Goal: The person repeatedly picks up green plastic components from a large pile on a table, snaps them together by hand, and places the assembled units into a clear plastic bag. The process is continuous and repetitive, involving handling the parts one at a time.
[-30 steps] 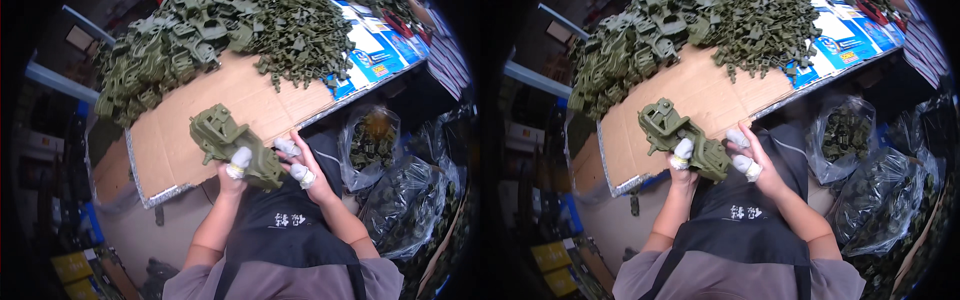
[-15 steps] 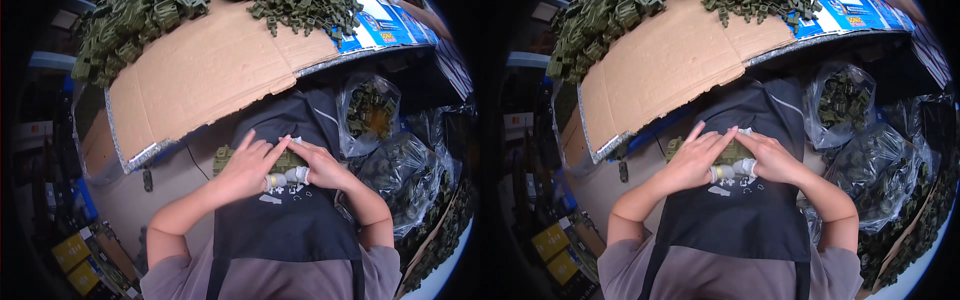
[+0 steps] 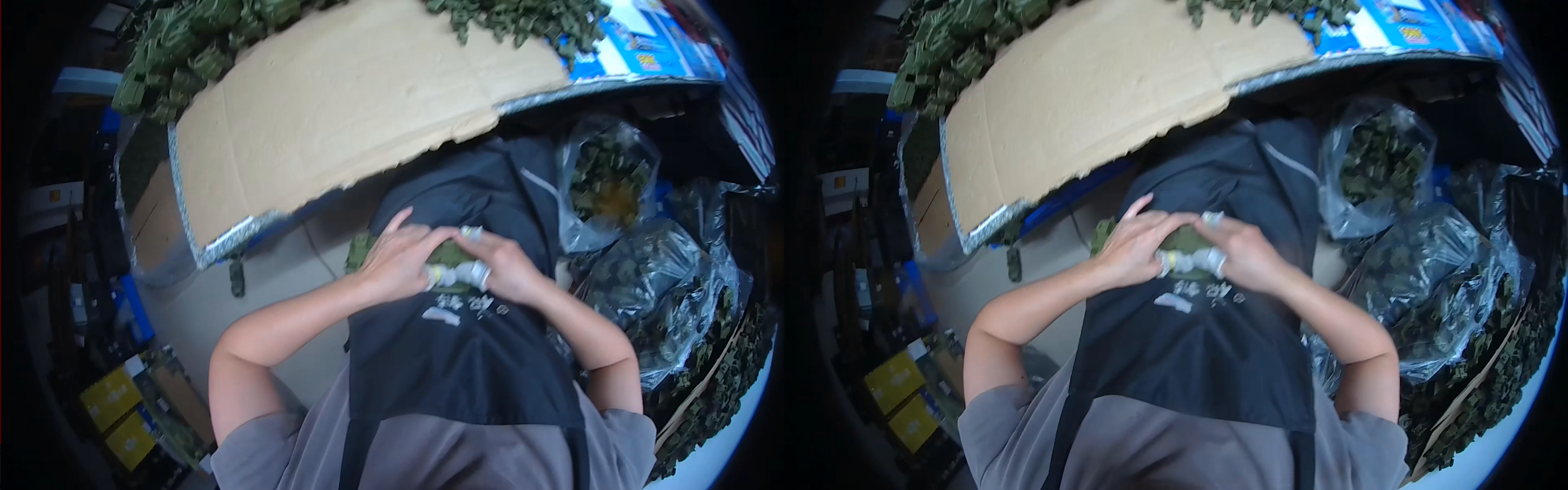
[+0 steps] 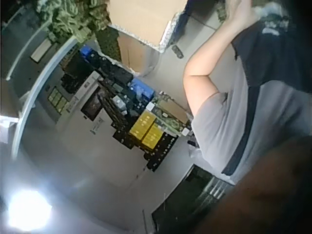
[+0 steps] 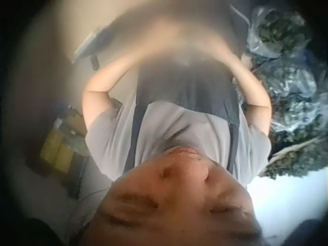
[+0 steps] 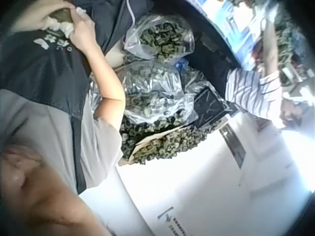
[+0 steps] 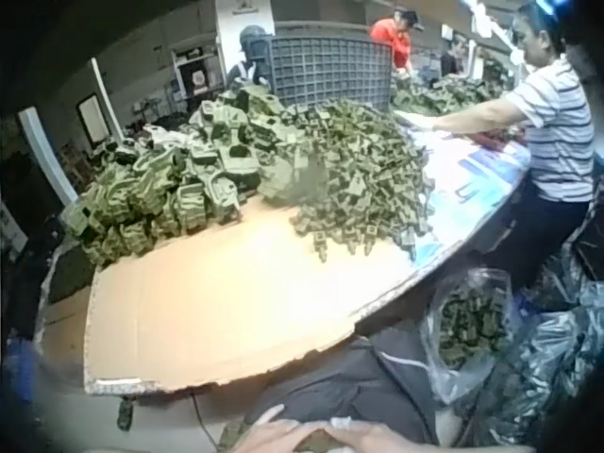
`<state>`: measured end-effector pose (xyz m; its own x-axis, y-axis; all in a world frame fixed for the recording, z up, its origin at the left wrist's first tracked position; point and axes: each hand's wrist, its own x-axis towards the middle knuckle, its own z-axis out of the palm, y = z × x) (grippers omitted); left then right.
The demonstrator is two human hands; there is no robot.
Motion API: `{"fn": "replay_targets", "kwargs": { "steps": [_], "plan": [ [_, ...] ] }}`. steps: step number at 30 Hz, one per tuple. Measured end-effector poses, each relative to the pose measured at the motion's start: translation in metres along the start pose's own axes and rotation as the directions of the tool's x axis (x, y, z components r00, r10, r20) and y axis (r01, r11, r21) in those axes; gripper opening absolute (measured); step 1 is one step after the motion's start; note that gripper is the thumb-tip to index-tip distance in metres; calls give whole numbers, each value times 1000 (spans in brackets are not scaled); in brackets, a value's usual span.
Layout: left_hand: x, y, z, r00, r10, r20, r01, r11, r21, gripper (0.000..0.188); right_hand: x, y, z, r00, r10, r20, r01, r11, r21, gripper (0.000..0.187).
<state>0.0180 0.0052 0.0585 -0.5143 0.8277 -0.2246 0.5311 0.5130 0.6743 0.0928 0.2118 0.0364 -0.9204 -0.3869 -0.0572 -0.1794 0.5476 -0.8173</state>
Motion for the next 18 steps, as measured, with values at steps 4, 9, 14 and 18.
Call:
{"fn": "replay_targets", "kwargs": {
  "steps": [4,9,14,18],
  "plan": [
    [-1,3,-5,999,-13,39,12,1000,26,70,-4,-14,0,996,-92,2,83,892,-444,59],
    [3,5,-4,999,49,23,-50,997,62,72,-8,7,10,994,109,-21,-107,990,92,58],
    [9,4,-12,988,-1,153,-12,997,81,73,-5,14,14,987,120,-104,-99,977,190,47],
    [-5,7,-34,995,95,-19,-89,976,199,83,5,8,-3,993,2,-121,28,971,238,49]
  ]
}}
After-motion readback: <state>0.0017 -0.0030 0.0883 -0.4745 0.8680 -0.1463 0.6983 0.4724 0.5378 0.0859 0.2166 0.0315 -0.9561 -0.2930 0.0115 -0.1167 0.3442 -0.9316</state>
